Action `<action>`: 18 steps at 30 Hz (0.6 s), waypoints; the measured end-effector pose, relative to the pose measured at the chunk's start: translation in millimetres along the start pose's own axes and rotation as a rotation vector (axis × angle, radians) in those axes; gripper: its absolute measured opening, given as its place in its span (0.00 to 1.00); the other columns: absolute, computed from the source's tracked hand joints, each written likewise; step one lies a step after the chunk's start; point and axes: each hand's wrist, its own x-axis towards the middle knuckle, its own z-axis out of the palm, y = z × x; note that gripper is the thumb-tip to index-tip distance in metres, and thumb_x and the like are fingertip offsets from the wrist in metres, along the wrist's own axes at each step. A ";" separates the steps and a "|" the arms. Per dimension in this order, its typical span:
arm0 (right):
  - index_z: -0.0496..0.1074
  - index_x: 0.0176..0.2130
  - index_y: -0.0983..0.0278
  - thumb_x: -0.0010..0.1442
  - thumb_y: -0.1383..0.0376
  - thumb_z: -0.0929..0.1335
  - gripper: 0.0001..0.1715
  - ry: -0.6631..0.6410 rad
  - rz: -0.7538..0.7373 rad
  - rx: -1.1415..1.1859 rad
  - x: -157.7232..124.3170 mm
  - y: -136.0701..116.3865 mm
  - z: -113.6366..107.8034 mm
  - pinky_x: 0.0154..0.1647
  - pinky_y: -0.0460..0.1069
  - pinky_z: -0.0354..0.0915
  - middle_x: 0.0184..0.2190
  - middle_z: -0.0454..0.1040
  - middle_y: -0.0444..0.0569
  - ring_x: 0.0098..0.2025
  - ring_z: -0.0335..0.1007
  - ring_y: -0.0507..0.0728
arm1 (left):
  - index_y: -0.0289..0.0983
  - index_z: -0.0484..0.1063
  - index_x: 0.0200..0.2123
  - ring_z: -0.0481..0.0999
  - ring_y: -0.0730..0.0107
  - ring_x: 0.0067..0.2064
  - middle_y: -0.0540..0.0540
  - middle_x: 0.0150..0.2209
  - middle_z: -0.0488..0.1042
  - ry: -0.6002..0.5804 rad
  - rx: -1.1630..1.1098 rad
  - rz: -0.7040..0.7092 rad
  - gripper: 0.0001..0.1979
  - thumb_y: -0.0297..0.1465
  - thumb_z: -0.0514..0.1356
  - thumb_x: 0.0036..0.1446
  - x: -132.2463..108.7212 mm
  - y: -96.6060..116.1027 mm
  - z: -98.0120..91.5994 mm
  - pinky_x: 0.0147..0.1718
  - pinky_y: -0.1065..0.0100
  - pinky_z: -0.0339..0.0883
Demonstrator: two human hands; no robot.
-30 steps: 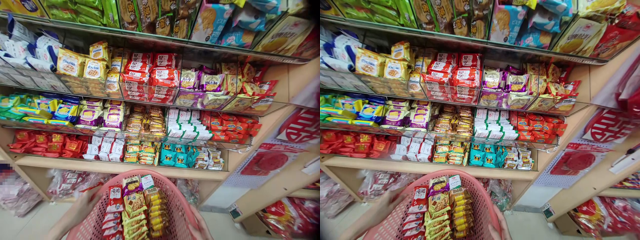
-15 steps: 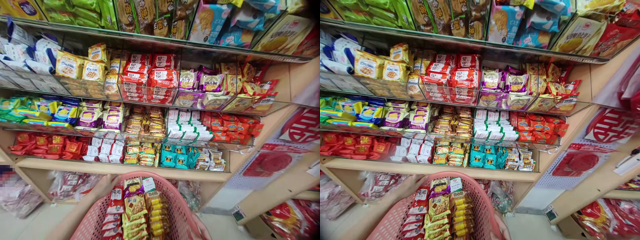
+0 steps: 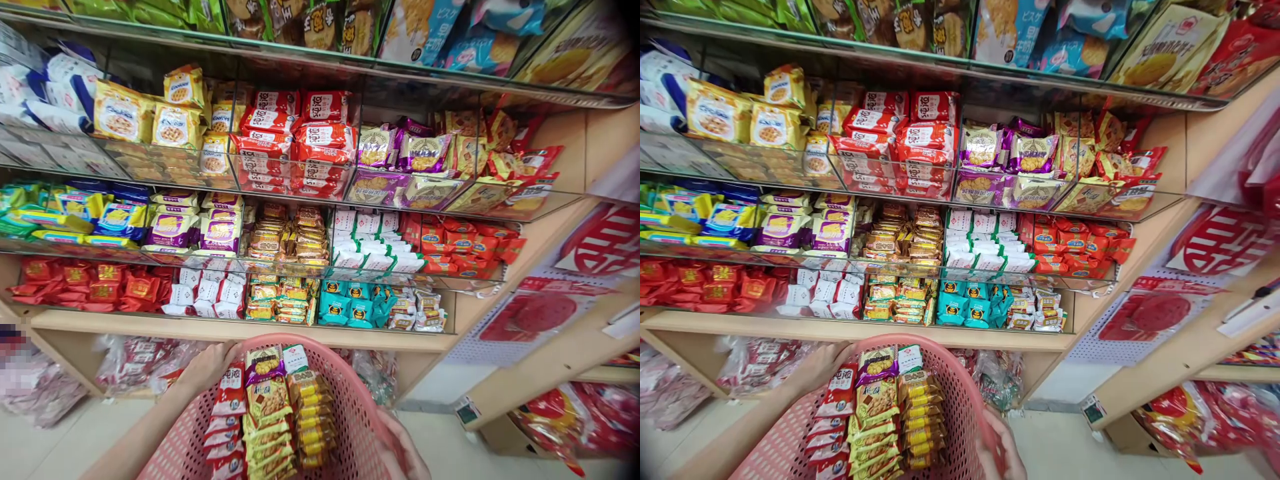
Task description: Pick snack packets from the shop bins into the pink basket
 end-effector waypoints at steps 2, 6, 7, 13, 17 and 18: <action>0.72 0.48 0.60 0.51 0.48 0.68 0.29 -0.069 0.005 -0.093 11.6 -14.6 -4.2 0.55 0.54 0.64 0.54 0.70 0.53 0.55 0.65 0.64 | 0.43 0.69 0.48 0.76 0.61 0.48 0.43 0.45 0.78 -0.009 0.002 0.005 0.23 0.45 0.41 0.62 1.8 -1.4 0.6 0.46 0.64 0.66; 0.69 0.49 0.60 0.54 0.51 0.67 0.26 -0.088 -0.215 -0.289 49.7 -45.4 -2.7 0.57 0.57 0.61 0.54 0.68 0.53 0.56 0.64 0.62 | 0.43 0.68 0.49 0.75 0.60 0.49 0.43 0.45 0.78 -0.016 -0.010 0.013 0.24 0.46 0.41 0.62 4.8 -3.3 1.7 0.47 0.63 0.66; 0.69 0.49 0.60 0.55 0.52 0.66 0.25 -0.093 -0.287 -0.326 60.4 -52.3 0.5 0.57 0.57 0.60 0.53 0.68 0.53 0.55 0.63 0.61 | 0.44 0.68 0.50 0.76 0.60 0.49 0.43 0.45 0.78 -0.016 -0.014 0.012 0.24 0.46 0.41 0.62 5.1 -3.6 1.9 0.47 0.62 0.66; 0.70 0.48 0.59 0.60 0.56 0.63 0.18 -0.085 -0.629 -0.527 121.4 -86.8 29.5 0.50 0.57 0.63 0.46 0.69 0.53 0.49 0.64 0.60 | 0.44 0.68 0.50 0.76 0.58 0.47 0.42 0.44 0.78 0.004 0.002 -0.018 0.23 0.45 0.42 0.62 2.7 -1.1 0.9 0.46 0.60 0.66; 0.73 0.44 0.60 0.62 0.58 0.61 0.15 -0.050 -0.797 -0.693 159.6 -104.3 44.3 0.46 0.56 0.61 0.37 0.69 0.51 0.42 0.64 0.60 | 0.43 0.66 0.52 0.76 0.56 0.47 0.40 0.44 0.78 -0.015 0.017 -0.034 0.24 0.44 0.41 0.62 0.3 2.3 -0.8 0.46 0.58 0.66; 0.73 0.43 0.60 0.62 0.59 0.61 0.15 -0.055 -0.820 -0.732 167.5 -107.8 47.1 0.45 0.56 0.60 0.37 0.69 0.51 0.41 0.63 0.60 | 0.43 0.66 0.52 0.76 0.56 0.48 0.40 0.44 0.78 -0.020 0.014 -0.034 0.24 0.44 0.41 0.62 0.0 2.7 -0.9 0.46 0.58 0.66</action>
